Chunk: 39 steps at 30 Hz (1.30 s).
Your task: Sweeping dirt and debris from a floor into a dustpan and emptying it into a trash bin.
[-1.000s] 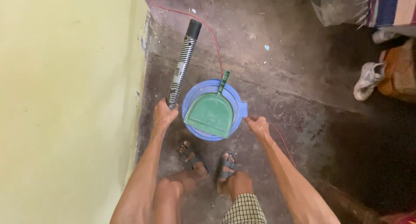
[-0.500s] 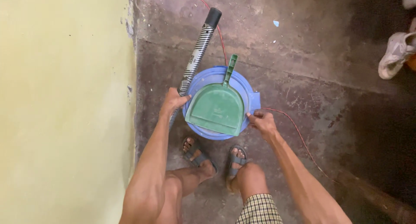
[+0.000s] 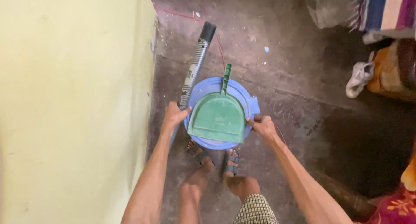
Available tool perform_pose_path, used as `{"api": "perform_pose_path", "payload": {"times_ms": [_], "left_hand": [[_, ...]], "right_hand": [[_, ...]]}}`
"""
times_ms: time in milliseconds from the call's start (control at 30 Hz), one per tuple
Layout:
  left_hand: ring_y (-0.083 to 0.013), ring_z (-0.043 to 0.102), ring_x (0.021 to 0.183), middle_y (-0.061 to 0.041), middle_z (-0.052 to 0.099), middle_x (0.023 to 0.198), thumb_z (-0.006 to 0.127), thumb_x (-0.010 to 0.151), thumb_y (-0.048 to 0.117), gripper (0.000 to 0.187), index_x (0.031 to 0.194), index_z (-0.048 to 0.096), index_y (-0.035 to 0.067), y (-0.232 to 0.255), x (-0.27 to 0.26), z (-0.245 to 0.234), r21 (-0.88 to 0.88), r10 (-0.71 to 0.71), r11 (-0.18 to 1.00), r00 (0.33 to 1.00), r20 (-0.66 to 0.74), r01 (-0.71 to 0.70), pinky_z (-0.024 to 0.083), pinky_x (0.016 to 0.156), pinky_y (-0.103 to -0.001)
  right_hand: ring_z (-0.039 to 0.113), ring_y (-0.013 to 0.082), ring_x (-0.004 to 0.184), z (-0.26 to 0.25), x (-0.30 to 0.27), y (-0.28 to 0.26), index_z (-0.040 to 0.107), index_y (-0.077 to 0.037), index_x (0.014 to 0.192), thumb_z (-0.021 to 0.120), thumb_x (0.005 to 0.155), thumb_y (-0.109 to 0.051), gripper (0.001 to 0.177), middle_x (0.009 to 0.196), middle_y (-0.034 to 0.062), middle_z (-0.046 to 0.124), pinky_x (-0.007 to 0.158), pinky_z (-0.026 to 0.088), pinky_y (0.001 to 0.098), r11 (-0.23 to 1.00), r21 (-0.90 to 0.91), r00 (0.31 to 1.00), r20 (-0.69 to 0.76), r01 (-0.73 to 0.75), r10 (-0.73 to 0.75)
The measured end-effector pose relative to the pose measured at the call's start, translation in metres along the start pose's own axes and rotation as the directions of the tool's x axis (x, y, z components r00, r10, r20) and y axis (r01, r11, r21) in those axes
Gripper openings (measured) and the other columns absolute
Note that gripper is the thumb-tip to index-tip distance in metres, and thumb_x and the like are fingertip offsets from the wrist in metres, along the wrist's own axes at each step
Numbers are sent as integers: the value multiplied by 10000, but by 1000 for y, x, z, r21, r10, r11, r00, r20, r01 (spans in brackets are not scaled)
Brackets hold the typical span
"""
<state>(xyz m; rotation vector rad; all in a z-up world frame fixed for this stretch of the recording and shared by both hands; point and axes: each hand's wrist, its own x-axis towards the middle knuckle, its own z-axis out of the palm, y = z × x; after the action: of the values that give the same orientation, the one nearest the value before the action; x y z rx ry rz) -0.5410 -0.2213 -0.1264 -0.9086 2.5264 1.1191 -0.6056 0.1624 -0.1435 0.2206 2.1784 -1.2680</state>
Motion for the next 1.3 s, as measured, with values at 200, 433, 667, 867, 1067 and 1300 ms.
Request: {"api": "perform_pose_path", "payload": {"times_ms": [200, 433, 667, 867, 1067, 1300], "left_hand": [[-405, 754, 884, -304, 728, 844, 866, 715, 413, 506, 878, 756, -54, 28, -91, -47, -42, -40, 999, 990, -136, 35, 581, 767, -481], [-391, 764, 813, -271, 732, 772, 833, 738, 401, 450, 842, 768, -32, 45, -179, -77, -143, -78, 989, 964, -253, 42, 579, 727, -479], [-370, 767, 822, -268, 742, 806, 851, 731, 378, 452, 883, 758, -38, 38, -294, -80, -289, -212, 952, 902, -375, 104, 579, 736, -469], [-349, 773, 782, -234, 753, 779, 820, 746, 379, 426, 896, 762, -15, 4, -404, -55, -410, -372, 892, 822, -431, 188, 571, 747, -457], [-356, 766, 750, -231, 742, 749, 823, 753, 390, 440, 874, 758, -29, -22, -532, -22, -534, -595, 774, 679, -430, 341, 563, 729, -471], [-333, 756, 720, -221, 730, 720, 836, 743, 410, 466, 842, 747, -36, -77, -671, 67, -719, -785, 597, 441, -434, 356, 565, 700, -458]], "right_hand": [[658, 184, 637, -42, -67, -79, 753, 64, 839, 695, 917, -475, 548, 690, 118, 705, 597, 519, 346, 987, -148, 998, 8, -60, 62], [640, 203, 619, -60, -105, -129, 749, 57, 813, 707, 903, -459, 525, 660, 128, 687, 614, 510, 363, 961, -274, 998, 57, 46, -31], [652, 212, 635, -71, -184, -179, 734, 99, 884, 710, 911, -448, 548, 703, 154, 685, 591, 517, 378, 907, -374, 972, 200, 195, -126], [715, 198, 666, -50, -208, -160, 747, 98, 919, 720, 888, -414, 514, 742, 135, 731, 634, 578, 341, 872, -341, 889, 414, 351, -196], [704, 207, 643, -9, -261, -144, 760, 87, 928, 724, 889, -389, 479, 745, 151, 727, 621, 562, 359, 769, -399, 769, 614, 499, -181], [675, 181, 614, 58, -330, -110, 754, 69, 873, 725, 888, -376, 446, 654, 120, 699, 594, 540, 353, 522, -422, 559, 818, 741, -134]]}}
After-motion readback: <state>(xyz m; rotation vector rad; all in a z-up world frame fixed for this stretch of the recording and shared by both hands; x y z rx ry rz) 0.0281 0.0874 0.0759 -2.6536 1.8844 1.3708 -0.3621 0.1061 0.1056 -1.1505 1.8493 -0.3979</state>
